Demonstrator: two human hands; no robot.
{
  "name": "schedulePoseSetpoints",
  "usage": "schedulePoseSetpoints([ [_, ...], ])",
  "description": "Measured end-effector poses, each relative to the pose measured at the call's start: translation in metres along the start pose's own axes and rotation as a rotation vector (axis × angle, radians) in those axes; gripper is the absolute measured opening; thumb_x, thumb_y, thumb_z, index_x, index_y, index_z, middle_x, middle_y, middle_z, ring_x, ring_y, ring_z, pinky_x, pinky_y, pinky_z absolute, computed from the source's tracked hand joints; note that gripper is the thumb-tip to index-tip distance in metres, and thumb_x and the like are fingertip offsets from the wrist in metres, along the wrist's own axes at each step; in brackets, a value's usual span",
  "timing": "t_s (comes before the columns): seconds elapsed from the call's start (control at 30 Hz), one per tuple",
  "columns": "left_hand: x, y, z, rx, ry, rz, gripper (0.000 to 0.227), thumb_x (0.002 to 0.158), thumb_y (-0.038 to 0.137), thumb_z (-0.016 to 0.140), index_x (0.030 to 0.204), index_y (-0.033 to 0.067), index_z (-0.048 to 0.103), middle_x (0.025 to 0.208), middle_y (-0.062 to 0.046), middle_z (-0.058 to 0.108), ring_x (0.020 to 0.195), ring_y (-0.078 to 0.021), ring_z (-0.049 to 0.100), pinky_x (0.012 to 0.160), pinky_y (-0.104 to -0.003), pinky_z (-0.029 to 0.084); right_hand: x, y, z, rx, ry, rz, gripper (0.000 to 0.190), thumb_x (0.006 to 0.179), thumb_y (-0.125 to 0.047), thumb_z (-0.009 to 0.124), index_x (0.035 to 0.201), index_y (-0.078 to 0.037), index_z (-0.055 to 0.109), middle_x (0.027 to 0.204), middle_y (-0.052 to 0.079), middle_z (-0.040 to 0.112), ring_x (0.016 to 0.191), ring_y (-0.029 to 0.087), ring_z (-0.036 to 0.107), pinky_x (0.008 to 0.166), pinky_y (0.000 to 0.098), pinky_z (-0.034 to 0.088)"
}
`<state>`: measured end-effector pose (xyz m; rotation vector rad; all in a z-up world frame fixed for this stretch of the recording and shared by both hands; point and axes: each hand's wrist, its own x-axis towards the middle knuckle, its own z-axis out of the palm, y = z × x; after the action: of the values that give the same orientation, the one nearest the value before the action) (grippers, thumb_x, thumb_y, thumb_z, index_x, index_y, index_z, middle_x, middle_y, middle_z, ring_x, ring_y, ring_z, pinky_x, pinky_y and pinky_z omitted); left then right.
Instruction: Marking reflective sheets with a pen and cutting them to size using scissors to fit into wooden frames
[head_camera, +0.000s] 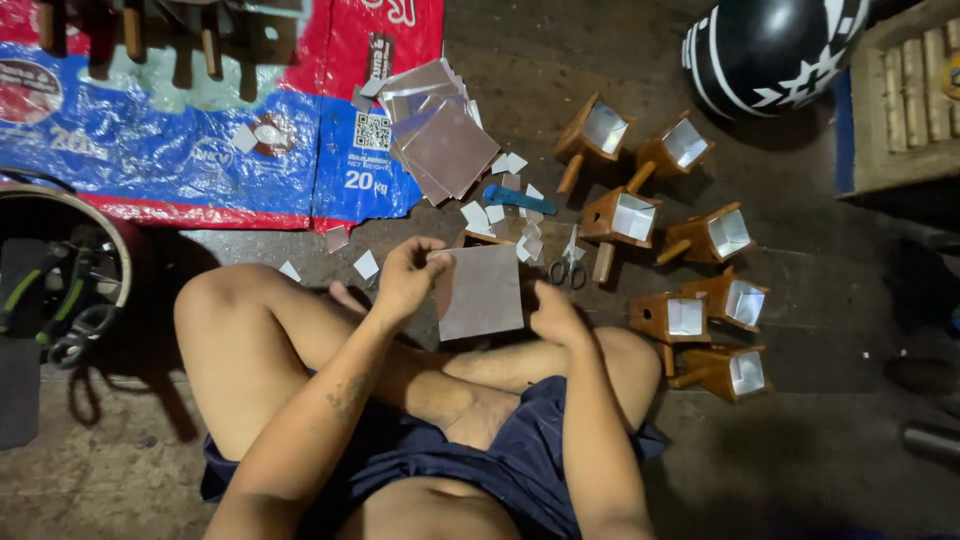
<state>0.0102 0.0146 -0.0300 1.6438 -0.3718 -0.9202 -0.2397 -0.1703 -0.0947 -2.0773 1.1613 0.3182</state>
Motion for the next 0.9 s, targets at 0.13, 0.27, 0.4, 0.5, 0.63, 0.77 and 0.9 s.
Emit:
schedulePoseSetpoints([
  [0.13,0.002,-0.017,-0.010,-0.180,0.006,-0.023,0.029,0.090,0.014,0.075,0.115,0.0007,0.070,0.093,-0.016,0.070,0.083,-0.0222,0.066,0.067,-0.035,0.059,-0.013,-0.035,-0.032,0.044,0.271,0.032,0.045,0.088,-0.022,0.071,0.130,-0.009,0.064,0.118,0.024,0.070,0.117,0.040,0.067,0.096,0.0520,0.057],
  [0.27,-0.001,-0.011,-0.011,-0.366,-0.019,-0.049,0.034,0.090,0.006,0.071,0.121,-0.0031,0.060,0.100,-0.015,0.068,0.082,-0.0201,0.065,0.068,-0.034,0.062,0.002,-0.035,-0.028,0.136,0.388,0.258,0.048,0.092,-0.020,0.073,0.136,-0.013,0.058,0.139,0.021,0.053,0.132,0.039,0.056,0.109,0.0487,0.050],
  [0.4,-0.003,-0.009,-0.015,-0.441,-0.037,-0.016,0.041,0.088,-0.001,0.067,0.126,-0.0019,0.053,0.096,-0.013,0.067,0.079,-0.0186,0.065,0.068,-0.031,0.063,0.013,-0.028,-0.026,0.050,0.387,0.282,0.037,0.096,-0.010,0.057,0.133,-0.011,0.060,0.141,0.019,0.053,0.132,0.037,0.056,0.106,0.0484,0.054],
  [0.5,-0.011,-0.001,-0.018,-0.493,-0.082,0.039,0.045,0.084,-0.008,0.065,0.127,-0.0007,0.051,0.091,-0.014,0.065,0.071,-0.0191,0.065,0.061,-0.030,0.064,0.016,-0.018,-0.018,-0.003,0.391,0.268,0.037,0.097,-0.017,0.059,0.133,-0.006,0.061,0.141,0.022,0.050,0.134,0.041,0.054,0.110,0.0514,0.050],
  [0.63,-0.027,0.024,-0.021,-0.495,-0.134,0.130,0.052,0.082,-0.012,0.065,0.131,0.0001,0.052,0.094,-0.018,0.066,0.073,-0.0203,0.067,0.063,-0.032,0.064,0.014,-0.028,-0.027,0.205,0.414,0.346,0.043,0.100,-0.023,0.055,0.140,-0.008,0.053,0.149,0.022,0.046,0.136,0.041,0.052,0.116,0.0527,0.043],
  [0.77,-0.054,0.055,-0.030,-0.474,-0.166,0.232,0.064,0.079,-0.016,0.067,0.138,0.0026,0.049,0.102,-0.022,0.066,0.082,-0.0225,0.066,0.068,-0.035,0.065,0.032,-0.002,-0.017,-0.142,0.381,0.271,0.039,0.096,-0.017,0.062,0.134,-0.009,0.063,0.141,0.018,0.053,0.127,0.043,0.061,0.109,0.0542,0.050],
  [0.9,-0.080,0.068,-0.033,-0.534,-0.147,0.263,0.075,0.073,-0.018,0.069,0.142,0.0056,0.049,0.111,-0.023,0.065,0.085,-0.0234,0.067,0.071,-0.040,0.067,0.030,-0.007,-0.016,-0.216,0.351,0.219,0.037,0.096,-0.017,0.064,0.132,-0.005,0.063,0.139,0.020,0.051,0.122,0.048,0.062,0.106,0.0568,0.053],
])
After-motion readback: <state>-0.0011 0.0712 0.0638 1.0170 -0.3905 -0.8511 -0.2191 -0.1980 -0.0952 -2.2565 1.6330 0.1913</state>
